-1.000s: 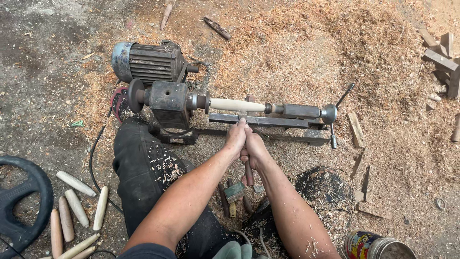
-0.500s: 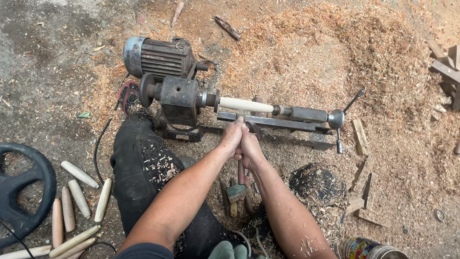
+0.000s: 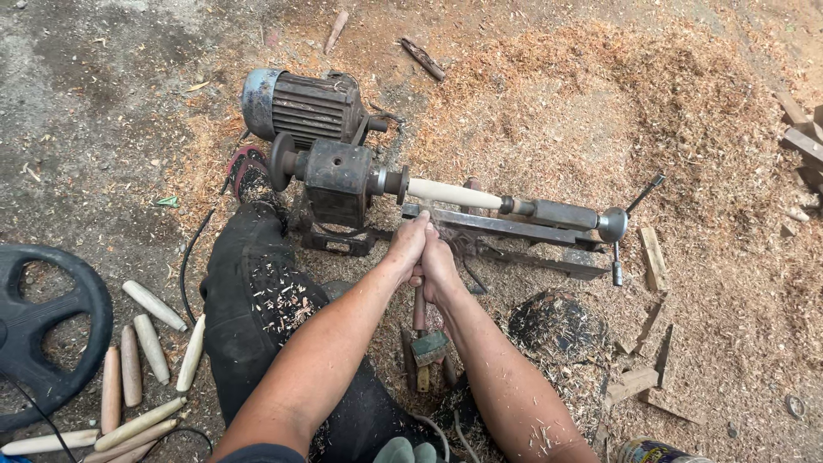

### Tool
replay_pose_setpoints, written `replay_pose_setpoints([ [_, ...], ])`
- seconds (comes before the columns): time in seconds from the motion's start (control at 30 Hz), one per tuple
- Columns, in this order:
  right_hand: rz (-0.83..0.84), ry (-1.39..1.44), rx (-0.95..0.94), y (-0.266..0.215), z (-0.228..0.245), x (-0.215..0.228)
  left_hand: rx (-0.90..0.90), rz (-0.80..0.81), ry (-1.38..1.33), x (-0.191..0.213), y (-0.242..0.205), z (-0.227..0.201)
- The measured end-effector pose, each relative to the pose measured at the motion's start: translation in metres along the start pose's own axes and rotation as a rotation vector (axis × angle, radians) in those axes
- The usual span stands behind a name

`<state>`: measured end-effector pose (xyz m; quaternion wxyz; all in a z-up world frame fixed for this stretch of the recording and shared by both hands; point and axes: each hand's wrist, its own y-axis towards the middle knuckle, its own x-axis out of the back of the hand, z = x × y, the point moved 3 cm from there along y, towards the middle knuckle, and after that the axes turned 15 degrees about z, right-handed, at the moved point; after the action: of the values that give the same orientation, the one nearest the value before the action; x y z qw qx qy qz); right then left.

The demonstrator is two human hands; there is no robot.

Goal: The person operates a wood lathe to shape a cylindrical wooden piece using a chisel. They remove the finished piece, mount a new rectangular block of wood, and continue shaping it into a cylinder.

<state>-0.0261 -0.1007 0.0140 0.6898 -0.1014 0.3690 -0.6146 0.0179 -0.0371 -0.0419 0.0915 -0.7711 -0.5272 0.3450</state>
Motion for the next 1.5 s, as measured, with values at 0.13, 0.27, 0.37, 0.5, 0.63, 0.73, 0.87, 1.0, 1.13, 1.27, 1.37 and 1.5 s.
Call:
replay_pose_setpoints([
  [0.13, -0.008, 0.054, -0.004, 0.005, -0.006, -0.007, 0.037, -0.006, 0.046, 0.007, -0.006, -0.008],
  [0.27, 0.007, 0.1, 0.017, 0.012, -0.009, -0.021, 0.058, -0.011, 0.041, 0.018, -0.015, -0.019],
  [0.37, 0.007, 0.138, 0.047, 0.016, -0.013, -0.035, 0.148, -0.026, 0.081, 0.029, -0.021, -0.024],
  [0.5, 0.028, 0.211, 0.076, 0.016, -0.014, -0.043, 0.119, 0.028, 0.101, 0.032, -0.024, -0.029],
  [0.63, 0.006, 0.196, 0.085, 0.019, -0.014, -0.047, 0.143, 0.005, 0.136, 0.036, -0.022, -0.031],
  [0.73, -0.016, 0.194, 0.101, 0.016, -0.017, -0.044, 0.149, -0.014, 0.165, 0.036, -0.02, -0.026],
  [0.87, -0.028, 0.18, 0.103, 0.011, -0.012, -0.041, 0.052, -0.023, 0.154, 0.031, -0.015, -0.022],
  [1.0, -0.071, 0.134, 0.075, 0.005, -0.007, -0.034, 0.059, -0.016, 0.109, 0.025, -0.013, -0.02],
  [1.13, -0.062, 0.088, 0.078, 0.001, -0.005, -0.03, 0.098, -0.034, 0.169, 0.017, -0.02, -0.024],
  [1.27, -0.074, 0.111, 0.048, 0.0, -0.005, -0.025, 0.13, 0.005, 0.167, 0.01, -0.025, -0.028],
  [1.37, -0.086, 0.146, 0.055, 0.0, -0.005, -0.021, 0.121, 0.031, 0.147, 0.006, -0.021, -0.025],
  [1.5, -0.061, 0.153, 0.046, -0.005, -0.004, -0.012, 0.1, 0.038, 0.123, 0.001, -0.01, -0.011],
])
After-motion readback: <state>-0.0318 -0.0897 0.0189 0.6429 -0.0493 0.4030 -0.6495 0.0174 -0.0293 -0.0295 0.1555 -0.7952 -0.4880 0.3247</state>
